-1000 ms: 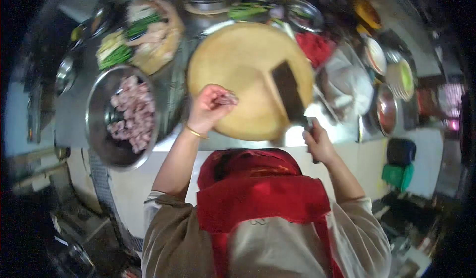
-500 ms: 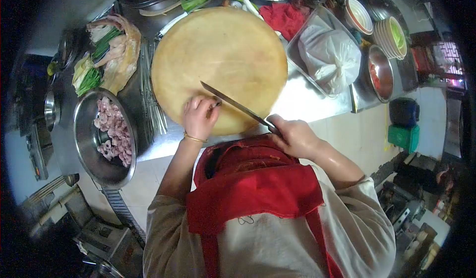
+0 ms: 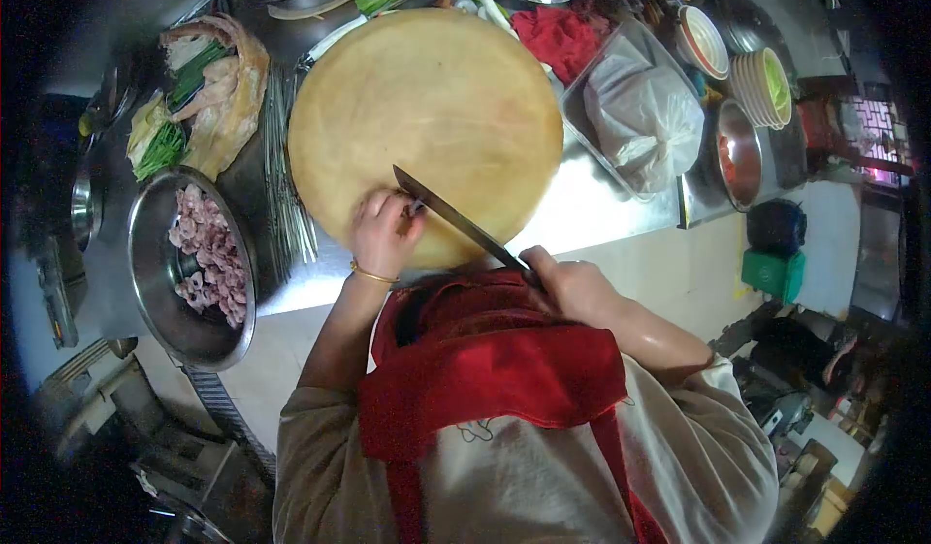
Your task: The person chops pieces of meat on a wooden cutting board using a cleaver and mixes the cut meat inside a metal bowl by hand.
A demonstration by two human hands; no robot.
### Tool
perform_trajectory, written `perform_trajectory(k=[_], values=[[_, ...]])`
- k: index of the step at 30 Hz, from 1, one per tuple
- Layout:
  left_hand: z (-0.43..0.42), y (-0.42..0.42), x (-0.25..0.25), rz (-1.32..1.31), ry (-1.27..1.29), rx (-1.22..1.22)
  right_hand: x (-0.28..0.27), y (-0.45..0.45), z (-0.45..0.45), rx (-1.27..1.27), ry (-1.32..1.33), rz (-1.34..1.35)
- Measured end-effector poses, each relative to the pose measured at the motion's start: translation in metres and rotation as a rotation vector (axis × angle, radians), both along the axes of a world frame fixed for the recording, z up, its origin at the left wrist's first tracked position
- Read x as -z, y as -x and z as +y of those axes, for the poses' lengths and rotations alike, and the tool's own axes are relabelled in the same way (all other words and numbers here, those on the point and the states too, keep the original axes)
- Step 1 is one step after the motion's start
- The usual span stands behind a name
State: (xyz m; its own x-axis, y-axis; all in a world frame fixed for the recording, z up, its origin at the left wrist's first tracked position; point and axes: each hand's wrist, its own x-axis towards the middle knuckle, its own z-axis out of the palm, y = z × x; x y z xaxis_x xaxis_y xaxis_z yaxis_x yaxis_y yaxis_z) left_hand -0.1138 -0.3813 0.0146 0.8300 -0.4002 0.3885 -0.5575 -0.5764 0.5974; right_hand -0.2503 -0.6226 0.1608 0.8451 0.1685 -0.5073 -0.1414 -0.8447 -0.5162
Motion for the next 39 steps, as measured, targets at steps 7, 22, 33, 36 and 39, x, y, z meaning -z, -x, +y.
perform_trajectory(k=[7, 22, 33, 36, 39], values=[[0.002, -0.001, -0.003, 0.074, -0.005, 0.018, -0.002, -0.015, 0.019, 0.029, -0.006, 0.042], [0.005, -0.006, 0.003, 0.152, -0.035, 0.042, -0.005, 0.028, -0.031, 0.042, -0.085, 0.071], [-0.045, -0.026, -0.011, 0.067, -0.469, 0.282, 0.038, 0.030, -0.026, 0.779, -0.411, -0.181], [-0.032, -0.022, -0.029, 0.010, -0.340, 0.192, 0.048, 0.020, -0.029, 0.735, -0.260, -0.102], [0.051, -0.026, -0.084, -0.030, -0.121, -0.180, 0.069, 0.025, -0.037, 0.763, -0.468, -0.166]])
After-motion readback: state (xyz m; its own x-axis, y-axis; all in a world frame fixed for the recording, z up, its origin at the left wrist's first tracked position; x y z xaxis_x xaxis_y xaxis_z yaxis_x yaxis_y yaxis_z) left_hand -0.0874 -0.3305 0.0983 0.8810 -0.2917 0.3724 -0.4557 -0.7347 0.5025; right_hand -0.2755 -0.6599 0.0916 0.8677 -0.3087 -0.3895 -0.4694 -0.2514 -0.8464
